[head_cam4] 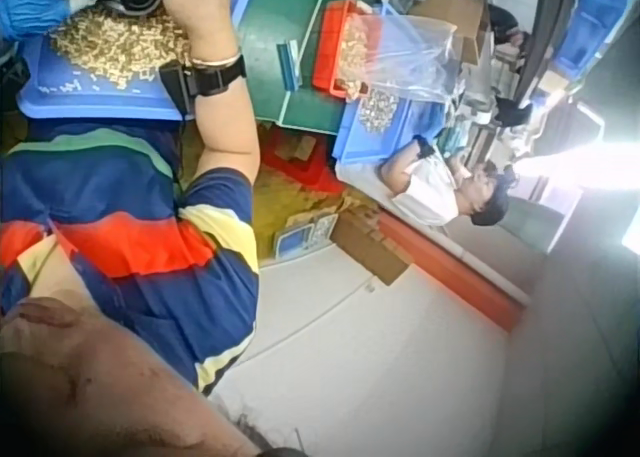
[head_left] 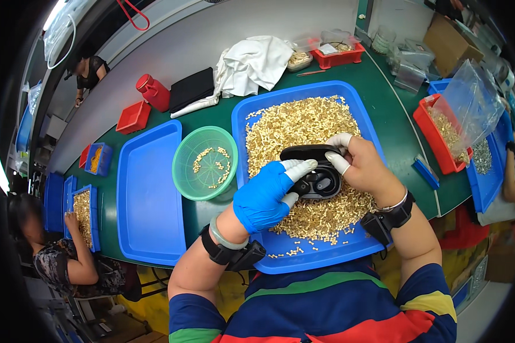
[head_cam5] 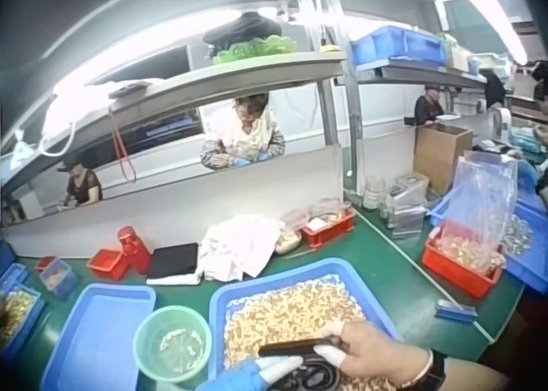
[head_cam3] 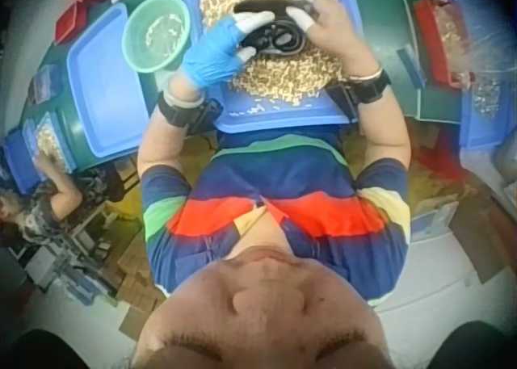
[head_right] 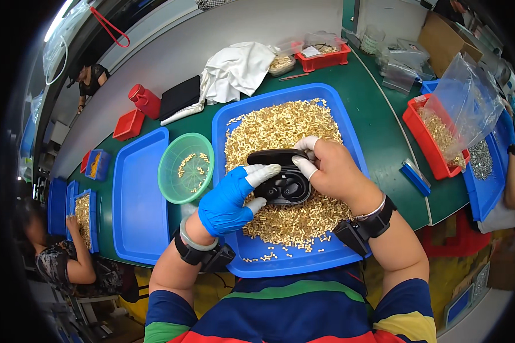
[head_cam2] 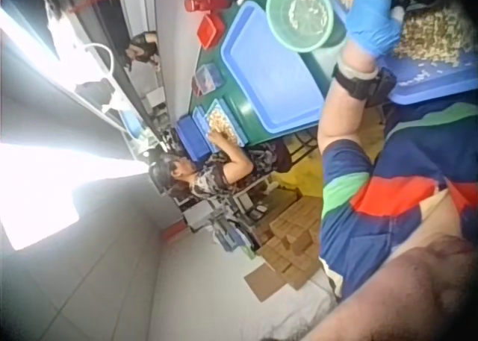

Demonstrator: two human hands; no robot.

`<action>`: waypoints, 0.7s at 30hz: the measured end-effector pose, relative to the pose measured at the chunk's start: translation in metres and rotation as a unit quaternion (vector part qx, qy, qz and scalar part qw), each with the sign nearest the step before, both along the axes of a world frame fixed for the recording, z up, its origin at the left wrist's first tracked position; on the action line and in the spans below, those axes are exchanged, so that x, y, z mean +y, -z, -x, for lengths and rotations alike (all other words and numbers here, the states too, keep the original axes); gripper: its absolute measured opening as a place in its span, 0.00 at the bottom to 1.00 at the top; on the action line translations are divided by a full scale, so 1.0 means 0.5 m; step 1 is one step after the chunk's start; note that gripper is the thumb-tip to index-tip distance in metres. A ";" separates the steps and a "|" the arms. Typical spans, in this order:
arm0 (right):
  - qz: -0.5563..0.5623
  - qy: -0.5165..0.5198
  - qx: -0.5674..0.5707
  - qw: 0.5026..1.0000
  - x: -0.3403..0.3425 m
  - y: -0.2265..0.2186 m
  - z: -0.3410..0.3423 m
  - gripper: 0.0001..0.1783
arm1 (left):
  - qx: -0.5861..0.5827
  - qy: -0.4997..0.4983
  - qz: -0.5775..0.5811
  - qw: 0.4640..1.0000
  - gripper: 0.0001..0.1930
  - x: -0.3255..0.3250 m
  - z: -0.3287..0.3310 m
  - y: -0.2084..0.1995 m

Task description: The recorder is assembling small metal pins into a black plastic housing using a small handheld tool at a factory workstation.

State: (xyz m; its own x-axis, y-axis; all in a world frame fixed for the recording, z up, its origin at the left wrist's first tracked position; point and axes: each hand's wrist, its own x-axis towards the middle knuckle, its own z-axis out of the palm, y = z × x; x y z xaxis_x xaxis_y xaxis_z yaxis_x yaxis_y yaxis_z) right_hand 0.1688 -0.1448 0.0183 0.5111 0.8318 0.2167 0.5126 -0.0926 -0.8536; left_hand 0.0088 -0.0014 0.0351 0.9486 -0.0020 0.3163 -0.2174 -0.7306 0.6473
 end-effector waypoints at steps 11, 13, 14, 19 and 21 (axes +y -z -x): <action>0.012 -0.025 0.040 0.999 0.001 0.010 -0.006 0.07 | 0.030 -0.012 -0.006 0.999 0.31 0.025 -0.002 0.028; 0.015 -0.025 0.060 0.998 0.002 0.015 -0.004 0.08 | 0.027 -0.016 -0.016 0.999 0.31 0.026 0.001 0.031; 0.012 -0.025 0.074 0.997 0.003 0.017 -0.003 0.09 | 0.023 -0.016 -0.013 1.000 0.31 0.026 0.003 0.031; -0.074 0.024 0.003 0.997 -0.003 0.003 -0.006 0.13 | 0.005 -0.020 0.020 1.000 0.32 0.026 0.012 0.032; -0.113 0.048 -0.048 0.991 -0.014 -0.017 -0.006 0.14 | -0.001 -0.022 0.033 0.999 0.32 0.027 0.016 0.034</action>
